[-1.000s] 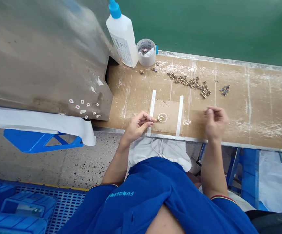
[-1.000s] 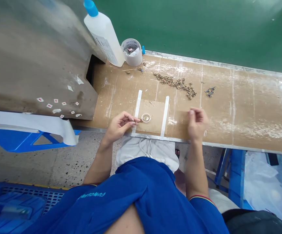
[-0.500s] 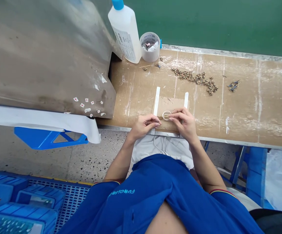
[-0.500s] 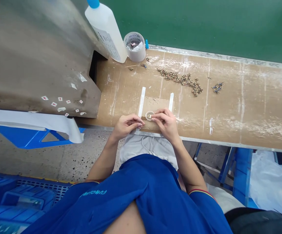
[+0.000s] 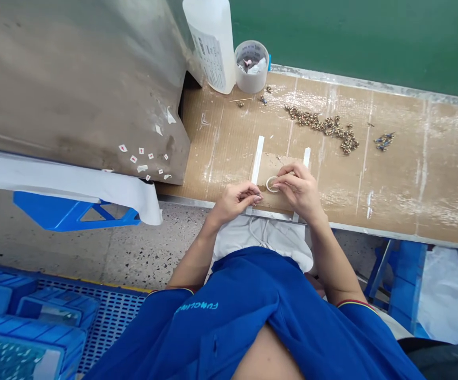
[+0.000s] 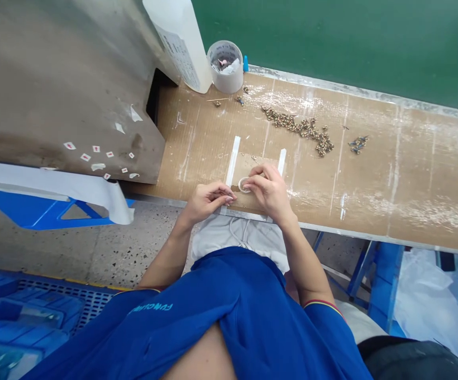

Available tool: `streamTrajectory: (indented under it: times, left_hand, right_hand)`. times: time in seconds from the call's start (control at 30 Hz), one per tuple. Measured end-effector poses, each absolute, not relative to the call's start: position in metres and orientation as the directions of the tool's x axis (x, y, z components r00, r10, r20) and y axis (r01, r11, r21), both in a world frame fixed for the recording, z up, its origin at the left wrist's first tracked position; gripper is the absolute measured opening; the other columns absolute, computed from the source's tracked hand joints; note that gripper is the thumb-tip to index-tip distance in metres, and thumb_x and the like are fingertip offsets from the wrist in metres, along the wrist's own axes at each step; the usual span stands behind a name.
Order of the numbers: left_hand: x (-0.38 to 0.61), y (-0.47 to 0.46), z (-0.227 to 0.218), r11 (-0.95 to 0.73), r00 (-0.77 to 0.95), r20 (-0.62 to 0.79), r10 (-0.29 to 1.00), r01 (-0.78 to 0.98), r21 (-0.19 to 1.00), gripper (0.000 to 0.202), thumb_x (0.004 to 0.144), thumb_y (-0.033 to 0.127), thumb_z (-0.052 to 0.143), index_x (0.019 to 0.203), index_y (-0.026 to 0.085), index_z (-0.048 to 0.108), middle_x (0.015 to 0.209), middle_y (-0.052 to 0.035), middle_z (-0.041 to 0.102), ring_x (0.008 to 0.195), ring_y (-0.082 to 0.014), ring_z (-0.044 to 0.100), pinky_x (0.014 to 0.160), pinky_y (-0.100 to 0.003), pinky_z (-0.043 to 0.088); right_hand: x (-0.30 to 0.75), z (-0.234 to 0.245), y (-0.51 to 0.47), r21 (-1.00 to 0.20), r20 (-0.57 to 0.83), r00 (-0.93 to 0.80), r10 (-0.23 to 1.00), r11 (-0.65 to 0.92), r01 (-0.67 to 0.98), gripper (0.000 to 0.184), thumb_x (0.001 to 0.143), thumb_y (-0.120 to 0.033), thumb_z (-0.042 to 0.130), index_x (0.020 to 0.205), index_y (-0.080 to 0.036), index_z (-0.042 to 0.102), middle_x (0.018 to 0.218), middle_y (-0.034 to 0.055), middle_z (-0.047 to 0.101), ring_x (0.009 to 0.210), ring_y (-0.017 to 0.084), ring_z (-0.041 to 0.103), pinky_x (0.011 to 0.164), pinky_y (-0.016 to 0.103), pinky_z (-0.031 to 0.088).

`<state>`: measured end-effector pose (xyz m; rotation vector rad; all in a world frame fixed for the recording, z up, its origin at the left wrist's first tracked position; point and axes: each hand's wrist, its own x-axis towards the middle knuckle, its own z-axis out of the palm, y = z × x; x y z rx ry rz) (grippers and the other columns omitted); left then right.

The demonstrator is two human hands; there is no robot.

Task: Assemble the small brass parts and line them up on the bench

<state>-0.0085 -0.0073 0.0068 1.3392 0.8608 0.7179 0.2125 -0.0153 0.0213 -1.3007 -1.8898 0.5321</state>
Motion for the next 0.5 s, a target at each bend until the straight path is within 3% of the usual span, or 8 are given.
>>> streamTrajectory:
  times: [0.3, 0.5]
  left_hand:
    - [-0.008, -0.008, 0.006, -0.048, 0.516, -0.025, 0.856, 0.129, 0.991, 0.014, 0.088, 0.027, 0.069, 0.085, 0.015, 0.074, 0.08, -0.0061, 0.074, 0.067, -0.0134, 0.066, 0.061, -0.024, 0.05]
    - [-0.008, -0.007, 0.007, -0.022, 0.508, -0.055, 0.859, 0.144, 0.989, 0.015, 0.088, 0.029, 0.07, 0.086, 0.015, 0.075, 0.081, -0.0063, 0.075, 0.068, -0.0141, 0.066, 0.063, -0.024, 0.05]
  right_hand:
    - [0.208, 0.037, -0.035, -0.879, 0.272, 0.141, 0.952, 0.186, 0.439, 0.024, 0.095, -0.042, 0.064, 0.081, -0.024, 0.071, 0.078, 0.0024, 0.074, 0.071, 0.017, 0.068, 0.064, 0.031, 0.054]
    - [0.193, 0.039, -0.046, -0.893, 0.223, 0.127, 0.967, 0.15, 0.425, 0.024, 0.095, -0.042, 0.065, 0.081, -0.025, 0.073, 0.078, 0.0023, 0.077, 0.07, 0.018, 0.072, 0.065, 0.031, 0.057]
